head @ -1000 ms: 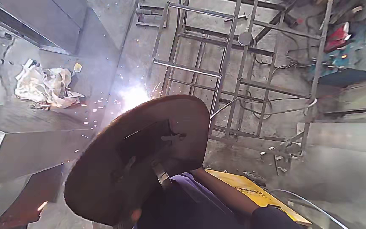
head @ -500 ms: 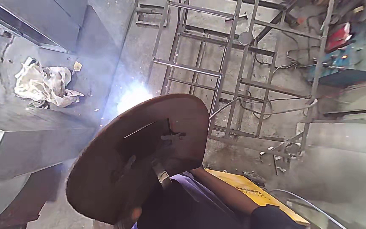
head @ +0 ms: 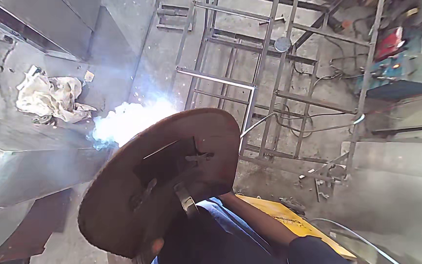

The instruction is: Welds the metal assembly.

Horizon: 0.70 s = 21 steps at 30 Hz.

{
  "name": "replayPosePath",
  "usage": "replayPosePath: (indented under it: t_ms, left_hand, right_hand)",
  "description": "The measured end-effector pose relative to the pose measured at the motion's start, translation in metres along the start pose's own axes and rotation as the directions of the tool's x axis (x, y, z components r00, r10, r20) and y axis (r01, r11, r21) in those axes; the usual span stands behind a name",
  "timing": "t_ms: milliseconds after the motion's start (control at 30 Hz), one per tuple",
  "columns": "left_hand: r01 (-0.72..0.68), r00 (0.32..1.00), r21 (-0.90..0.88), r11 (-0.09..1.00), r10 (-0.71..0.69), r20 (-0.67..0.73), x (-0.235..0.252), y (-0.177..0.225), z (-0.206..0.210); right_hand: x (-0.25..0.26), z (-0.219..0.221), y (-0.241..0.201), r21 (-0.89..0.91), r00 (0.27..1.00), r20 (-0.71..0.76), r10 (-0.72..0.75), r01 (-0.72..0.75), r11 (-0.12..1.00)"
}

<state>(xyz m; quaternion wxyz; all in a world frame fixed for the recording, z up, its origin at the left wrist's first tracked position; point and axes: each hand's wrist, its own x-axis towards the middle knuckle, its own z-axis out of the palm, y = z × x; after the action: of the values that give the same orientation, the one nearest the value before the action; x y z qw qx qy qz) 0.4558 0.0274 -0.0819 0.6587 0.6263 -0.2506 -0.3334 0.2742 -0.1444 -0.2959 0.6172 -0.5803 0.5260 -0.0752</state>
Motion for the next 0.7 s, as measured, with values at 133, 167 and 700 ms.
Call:
replayPosePath:
  t_ms: [133, 167, 700]
  left_hand:
    - [-0.025, 1.000, 0.054, 0.998, 0.024, 0.006, -0.014, -0.018, -0.023]
    - [-0.038, 0.999, 0.036, 0.999, 0.037, 0.021, -0.014, -0.023, -0.028]
    - [-0.023, 1.000, 0.057, 0.998, 0.023, -0.003, -0.011, -0.010, -0.017]
  right_hand:
    - [-0.002, -0.002, -0.001, -0.053, 1.000, 0.024, -0.001, 0.002, 0.999]
    - [-0.001, -0.001, 0.004, -0.045, 0.999, 0.018, -0.031, 0.032, 0.999]
    - [0.003, 0.007, 0.013, 0.129, 0.999, -0.034, -0.021, 0.025, 0.991]
